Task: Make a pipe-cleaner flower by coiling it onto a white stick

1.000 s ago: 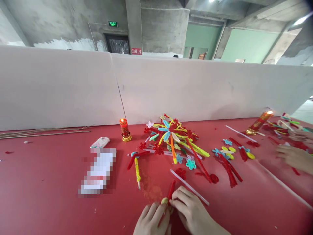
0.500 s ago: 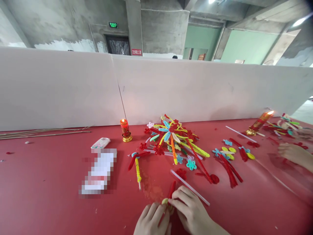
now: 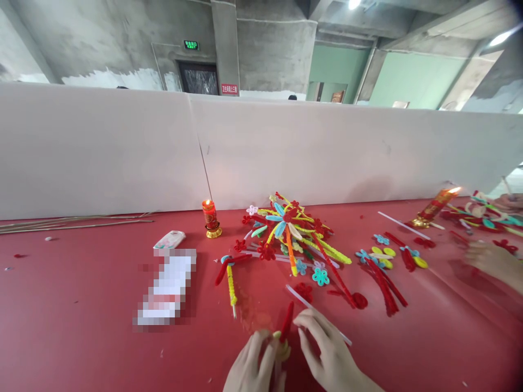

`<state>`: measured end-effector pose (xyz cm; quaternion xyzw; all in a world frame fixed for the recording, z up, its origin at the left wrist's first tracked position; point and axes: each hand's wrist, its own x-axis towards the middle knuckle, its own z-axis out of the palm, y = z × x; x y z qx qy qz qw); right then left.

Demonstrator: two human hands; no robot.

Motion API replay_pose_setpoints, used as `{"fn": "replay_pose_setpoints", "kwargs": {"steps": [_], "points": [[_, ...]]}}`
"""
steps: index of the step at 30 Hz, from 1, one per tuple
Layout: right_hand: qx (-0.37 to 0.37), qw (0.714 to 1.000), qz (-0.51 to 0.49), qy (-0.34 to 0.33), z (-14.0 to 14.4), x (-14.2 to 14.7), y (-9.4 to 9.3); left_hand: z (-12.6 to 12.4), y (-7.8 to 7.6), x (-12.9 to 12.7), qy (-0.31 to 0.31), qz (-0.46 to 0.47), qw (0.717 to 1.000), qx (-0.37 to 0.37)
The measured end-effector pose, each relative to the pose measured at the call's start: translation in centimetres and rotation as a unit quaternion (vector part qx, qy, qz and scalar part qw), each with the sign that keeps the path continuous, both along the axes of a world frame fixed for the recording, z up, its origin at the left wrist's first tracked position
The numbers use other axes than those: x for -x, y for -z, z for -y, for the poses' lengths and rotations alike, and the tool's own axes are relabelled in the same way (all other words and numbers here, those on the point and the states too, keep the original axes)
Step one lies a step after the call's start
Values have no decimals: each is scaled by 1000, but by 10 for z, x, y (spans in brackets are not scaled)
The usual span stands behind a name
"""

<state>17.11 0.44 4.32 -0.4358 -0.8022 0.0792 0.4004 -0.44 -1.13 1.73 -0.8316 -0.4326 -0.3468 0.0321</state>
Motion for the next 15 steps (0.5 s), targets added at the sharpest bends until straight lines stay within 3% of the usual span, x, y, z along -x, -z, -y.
{"fn": "replay_pose_setpoints", "kwargs": {"steps": [4, 10, 15], "points": [[10, 1000, -8, 18, 0, 1, 0, 1, 6, 0, -66, 28, 997, 2], [2, 1000, -6, 25, 0, 1, 2, -1, 3, 5, -66, -29, 996, 60], [6, 1000, -14, 25, -2, -3, 1, -2, 1, 7, -56, -10, 995, 81]]}}
